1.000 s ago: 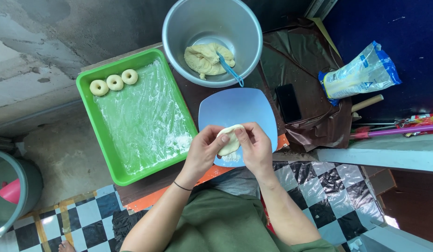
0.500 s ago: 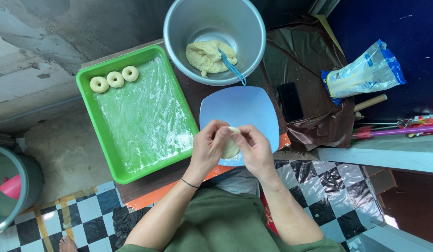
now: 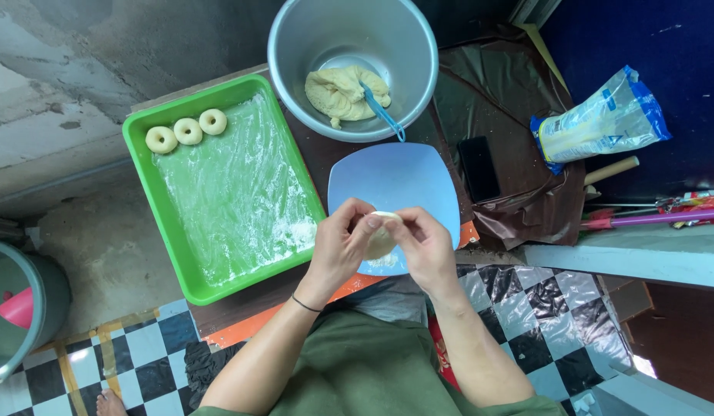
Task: Manually shaping pieces of dough into donut rings and placing them on a tray.
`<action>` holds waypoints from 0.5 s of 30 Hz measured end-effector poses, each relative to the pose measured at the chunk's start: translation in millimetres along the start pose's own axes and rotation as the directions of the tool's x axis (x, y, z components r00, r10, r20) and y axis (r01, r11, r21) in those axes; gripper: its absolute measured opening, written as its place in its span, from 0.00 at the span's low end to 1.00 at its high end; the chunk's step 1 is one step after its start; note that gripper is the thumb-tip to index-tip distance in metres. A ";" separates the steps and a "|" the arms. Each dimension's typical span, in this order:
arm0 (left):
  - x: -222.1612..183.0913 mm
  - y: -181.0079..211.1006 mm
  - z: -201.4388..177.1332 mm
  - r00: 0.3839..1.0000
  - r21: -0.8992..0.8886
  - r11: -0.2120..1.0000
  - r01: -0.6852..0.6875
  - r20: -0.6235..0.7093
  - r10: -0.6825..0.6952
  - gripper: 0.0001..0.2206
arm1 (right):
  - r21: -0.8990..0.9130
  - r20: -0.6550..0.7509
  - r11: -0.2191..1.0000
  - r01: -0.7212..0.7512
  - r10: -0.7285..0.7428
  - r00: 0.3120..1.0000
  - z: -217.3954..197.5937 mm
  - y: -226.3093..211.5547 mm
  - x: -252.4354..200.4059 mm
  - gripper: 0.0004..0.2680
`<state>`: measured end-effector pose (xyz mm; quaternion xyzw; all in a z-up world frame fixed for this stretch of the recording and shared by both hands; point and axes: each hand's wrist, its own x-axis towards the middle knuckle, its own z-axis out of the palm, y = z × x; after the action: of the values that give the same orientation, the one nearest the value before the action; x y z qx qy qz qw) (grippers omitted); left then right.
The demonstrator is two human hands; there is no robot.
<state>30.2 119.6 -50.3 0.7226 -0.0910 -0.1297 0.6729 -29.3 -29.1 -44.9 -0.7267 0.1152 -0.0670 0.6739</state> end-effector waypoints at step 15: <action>5.4 -3.7 -7.5 1.000 0.067 0.997 0.024 0.011 -0.025 0.13 | -0.005 -0.064 0.998 0.058 -0.058 0.996 1.2 -2.1 -8.6 0.06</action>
<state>37.5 125.4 -53.9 0.7448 -0.0904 -0.1393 0.6462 -37.1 -25.6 -42.4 -0.7284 0.1159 -0.1097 0.6664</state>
